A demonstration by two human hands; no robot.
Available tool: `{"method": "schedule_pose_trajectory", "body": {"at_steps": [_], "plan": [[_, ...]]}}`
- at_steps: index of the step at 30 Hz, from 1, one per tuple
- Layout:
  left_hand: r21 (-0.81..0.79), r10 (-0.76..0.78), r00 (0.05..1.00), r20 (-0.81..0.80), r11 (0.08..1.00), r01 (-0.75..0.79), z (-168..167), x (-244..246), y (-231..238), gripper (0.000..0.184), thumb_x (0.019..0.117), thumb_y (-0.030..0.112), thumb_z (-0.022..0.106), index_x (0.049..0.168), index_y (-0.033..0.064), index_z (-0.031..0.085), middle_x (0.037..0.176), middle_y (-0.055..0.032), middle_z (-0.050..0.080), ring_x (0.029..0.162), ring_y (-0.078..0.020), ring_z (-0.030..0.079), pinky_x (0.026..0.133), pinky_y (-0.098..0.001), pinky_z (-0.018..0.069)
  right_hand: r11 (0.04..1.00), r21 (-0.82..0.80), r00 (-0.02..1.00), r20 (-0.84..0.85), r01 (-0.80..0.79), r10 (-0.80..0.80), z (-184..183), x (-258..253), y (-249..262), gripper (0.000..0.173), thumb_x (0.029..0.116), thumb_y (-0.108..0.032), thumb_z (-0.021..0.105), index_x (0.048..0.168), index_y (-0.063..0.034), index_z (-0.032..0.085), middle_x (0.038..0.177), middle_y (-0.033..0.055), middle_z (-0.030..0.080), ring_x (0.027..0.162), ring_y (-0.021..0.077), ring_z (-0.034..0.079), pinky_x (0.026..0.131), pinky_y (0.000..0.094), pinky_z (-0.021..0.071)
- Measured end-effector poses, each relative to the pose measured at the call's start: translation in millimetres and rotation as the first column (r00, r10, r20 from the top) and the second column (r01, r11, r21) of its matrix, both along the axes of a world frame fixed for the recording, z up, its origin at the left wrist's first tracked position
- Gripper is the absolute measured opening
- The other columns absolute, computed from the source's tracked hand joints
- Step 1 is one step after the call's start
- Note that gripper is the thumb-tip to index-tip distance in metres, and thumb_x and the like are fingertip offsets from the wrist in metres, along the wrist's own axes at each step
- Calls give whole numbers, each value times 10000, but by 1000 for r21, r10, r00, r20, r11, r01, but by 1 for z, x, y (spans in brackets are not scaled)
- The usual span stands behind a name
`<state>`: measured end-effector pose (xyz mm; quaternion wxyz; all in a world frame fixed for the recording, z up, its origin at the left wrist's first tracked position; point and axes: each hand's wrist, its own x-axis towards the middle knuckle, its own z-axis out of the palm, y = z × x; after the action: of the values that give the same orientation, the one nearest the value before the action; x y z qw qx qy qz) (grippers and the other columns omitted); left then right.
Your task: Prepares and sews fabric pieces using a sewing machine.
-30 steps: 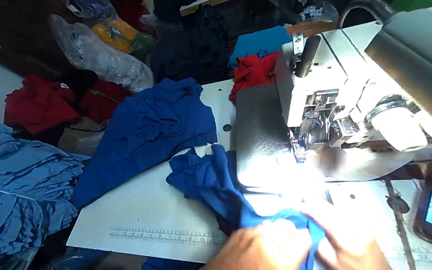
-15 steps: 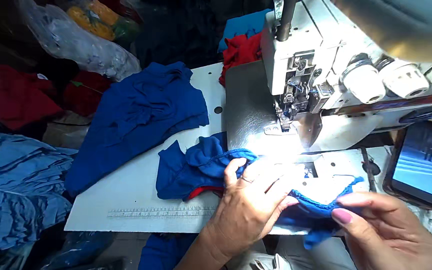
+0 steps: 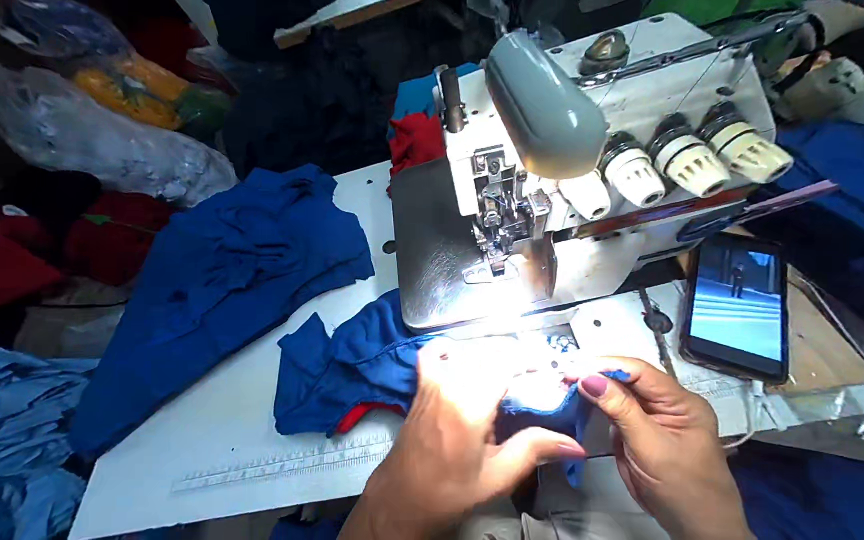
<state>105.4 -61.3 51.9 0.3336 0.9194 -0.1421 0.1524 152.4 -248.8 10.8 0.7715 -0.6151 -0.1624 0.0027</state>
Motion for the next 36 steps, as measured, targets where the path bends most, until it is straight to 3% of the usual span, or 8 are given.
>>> {"method": "schedule_pose_trajectory", "body": {"at_steps": [3, 6, 11, 16, 20, 24, 31, 36], "plan": [[-422, -35, 993, -114, 906, -16, -5, 9, -19, 141, 924, 184, 741, 993, 61, 743, 871, 24, 735, 784, -9, 687, 718, -188, 593, 999, -18, 999, -38, -40, 39, 2, 0, 3, 117, 965, -290, 696, 939, -208, 776, 924, -56, 681, 848, 31, 649, 745, 172, 565], [-605, 12, 966, -259, 777, -172, -12, 10, -20, 153, 857, 95, 798, 993, 78, 730, 772, 24, 722, 651, -27, 654, 604, -166, 550, 986, -131, 994, -18, 102, -105, -9, 2, -14, 165, 1031, -254, 604, 1039, -195, 757, 854, -49, 698, 704, 43, 657, 654, 191, 579], [-643, -25, 959, -282, 747, -170, -22, 9, -14, 149, 841, 36, 800, 968, 63, 726, 843, 7, 717, 699, -34, 652, 652, -170, 562, 968, -221, 982, -117, 121, -150, -22, 0, -42, 167, 1035, -232, 581, 1081, -155, 721, 774, -57, 675, 628, 46, 650, 574, 190, 575], [-652, -61, 926, -372, 728, -214, -11, 10, -21, 58, 863, 34, 763, 919, 40, 773, 873, -9, 748, 791, -41, 698, 731, -218, 595, 928, -368, 998, -34, -65, 56, -25, -4, -28, 339, 997, -418, 617, 1183, -150, 709, 1012, -62, 732, 906, 33, 683, 799, 199, 573], [-639, -86, 952, -292, 759, -127, -22, 8, -13, 124, 922, 42, 717, 1020, 22, 791, 983, -36, 768, 907, -70, 721, 824, -235, 609, 948, -300, 991, -106, -106, 77, -16, -3, -17, 115, 950, -271, 695, 934, -162, 727, 805, -79, 710, 732, -4, 662, 659, 138, 549], [-636, -120, 960, -253, 768, -72, -25, 7, -13, 121, 933, 37, 699, 1012, 17, 788, 983, -38, 766, 917, -61, 719, 838, -230, 606, 952, -290, 993, -89, -97, 74, -14, 8, -15, 166, 982, -338, 647, 1054, -207, 720, 905, -62, 724, 792, 46, 684, 695, 179, 571], [-658, -65, 993, -100, 753, -17, -26, 17, -21, 51, 873, 18, 731, 923, 10, 736, 915, -1, 751, 810, -5, 696, 739, -171, 591, 965, -196, 974, 182, 174, -139, -1, 30, -7, 156, 1019, -146, 588, 993, -30, 688, 913, -1, 684, 757, 13, 657, 670, 166, 583], [-565, -134, 981, -137, 824, 34, -20, 20, -13, 140, 884, -54, 669, 955, -30, 788, 971, -74, 780, 963, -39, 714, 927, -209, 558, 666, -414, 779, 428, 620, -459, 19, 79, -65, 277, 978, -227, 631, 1110, 17, 623, 948, 72, 662, 762, 70, 635, 640, 240, 549]]}}
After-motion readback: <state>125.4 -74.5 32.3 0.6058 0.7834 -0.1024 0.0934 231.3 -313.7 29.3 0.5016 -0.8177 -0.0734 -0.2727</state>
